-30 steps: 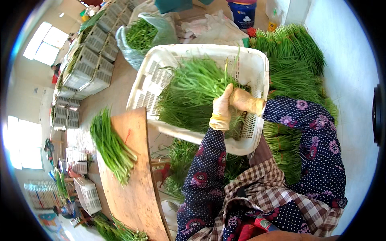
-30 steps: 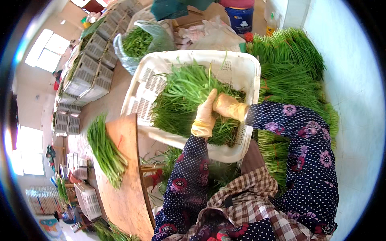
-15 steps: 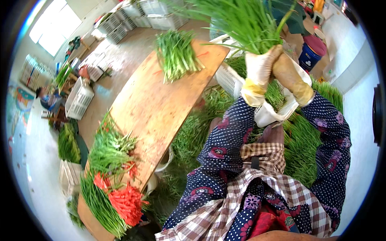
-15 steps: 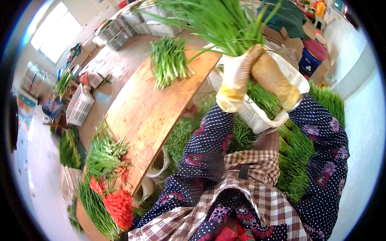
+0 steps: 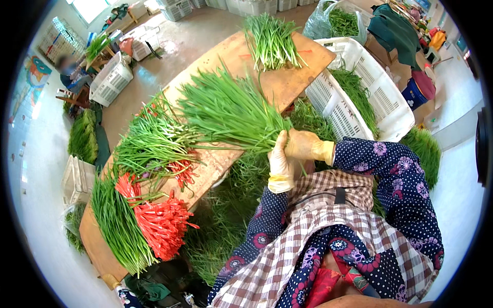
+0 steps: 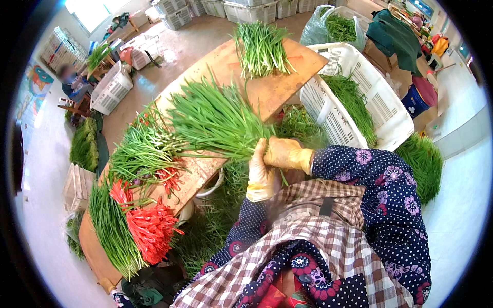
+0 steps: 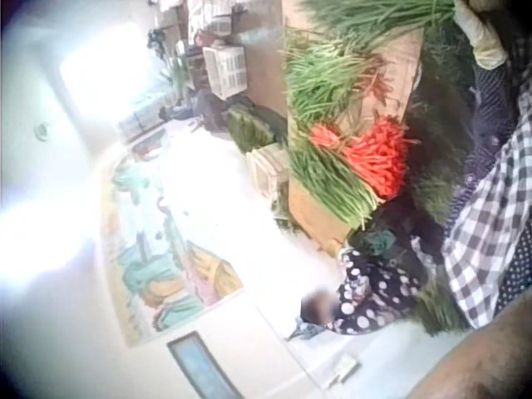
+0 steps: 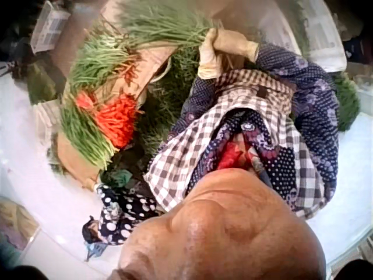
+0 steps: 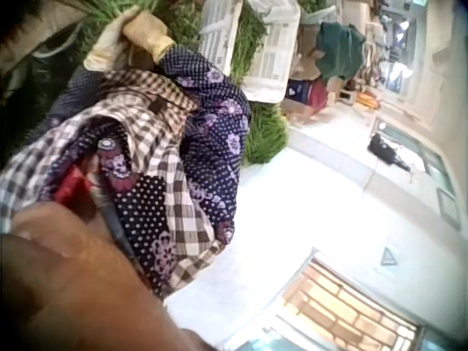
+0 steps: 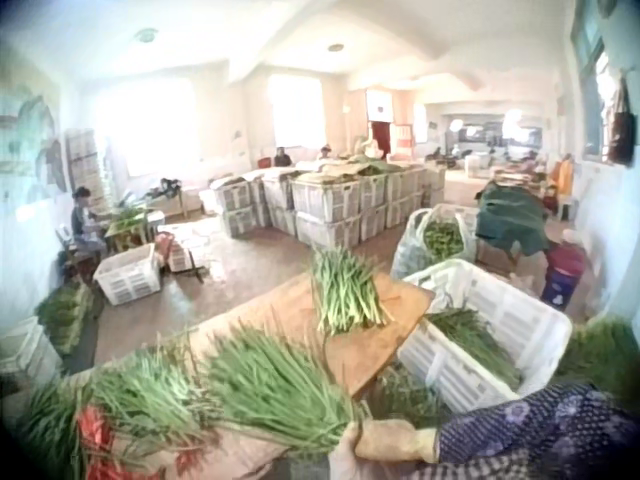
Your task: The person sorts and bunches green onions by hand at a wooden table, removing yellowed leaves and placing bundles into a white plastic crate.
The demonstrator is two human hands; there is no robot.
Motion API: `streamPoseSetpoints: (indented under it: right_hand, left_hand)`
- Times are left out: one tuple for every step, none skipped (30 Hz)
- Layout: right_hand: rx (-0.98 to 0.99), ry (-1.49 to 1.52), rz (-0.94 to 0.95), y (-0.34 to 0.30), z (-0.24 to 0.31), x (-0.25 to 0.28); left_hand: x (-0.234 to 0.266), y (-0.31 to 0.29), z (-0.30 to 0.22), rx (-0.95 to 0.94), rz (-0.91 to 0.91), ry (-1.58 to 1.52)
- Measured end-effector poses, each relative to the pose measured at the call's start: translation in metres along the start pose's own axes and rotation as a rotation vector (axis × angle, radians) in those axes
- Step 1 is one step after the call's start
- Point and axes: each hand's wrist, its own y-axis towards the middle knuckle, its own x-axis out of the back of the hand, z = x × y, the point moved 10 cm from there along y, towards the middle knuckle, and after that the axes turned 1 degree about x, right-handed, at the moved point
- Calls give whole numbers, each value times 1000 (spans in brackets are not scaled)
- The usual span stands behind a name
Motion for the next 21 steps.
streamPoseSetpoints:
  right_hand:
    - [-11,17,48,-3,3,1]
    - [-25,34,94,-5,3,-3]
    - [29,57,101,-9,6,-7]
    - [76,87,96,-13,12,-5]
    - [98,87,134,-20,13,-3]
    - [104,65,182,-26,15,-1]
    - [116,48,233,-33,20,1]
    - [156,16,260,-35,20,1]
    - [197,-17,290,-36,18,0]
    - [237,-47,311,-38,17,4]
    - [80,302,493,-56,20,12]
    - [99,434,468,-56,15,19]
    - [82,635,417,-55,-1,32]
    - [66,834,376,-48,-18,38]
    - [53,1031,268,-36,-40,46]
    - [47,1226,160,-21,-60,49]
    - [64,1316,92,-1,-86,40]
    - [19,1319,95,3,-95,31]
    - [-18,1332,122,10,-92,16]
    - [-50,1333,145,17,-88,5]
    - [-5,1380,267,29,-82,-21]
  left_hand:
    - [1,-1,-3,19,7,-3]
    - [4,-2,-2,40,16,-6]
    - [16,2,0,27,7,-35]
    - [18,2,3,21,6,-31]
    - [20,1,5,15,4,-27]
    - [23,-1,6,7,1,-24]
    - [25,-4,6,1,-8,-38]
    - [26,-9,4,-7,-18,-52]
    - [29,-15,1,-18,-30,-68]
    - [29,-18,-2,-24,-36,-78]
    - [34,-21,3,75,-17,-177]
    - [36,-24,4,105,8,-216]
    - [27,-29,3,121,61,-219]
    - [22,-36,2,129,105,-227]
    - [23,-39,2,103,70,-222]
    - [23,-46,0,97,60,-199]
    - [26,-51,0,96,51,-179]
    - [28,-54,7,110,42,-165]
    - [34,-62,11,137,11,-180]
    - [40,-69,14,151,-7,-133]
    - [50,-77,19,165,-26,-86]
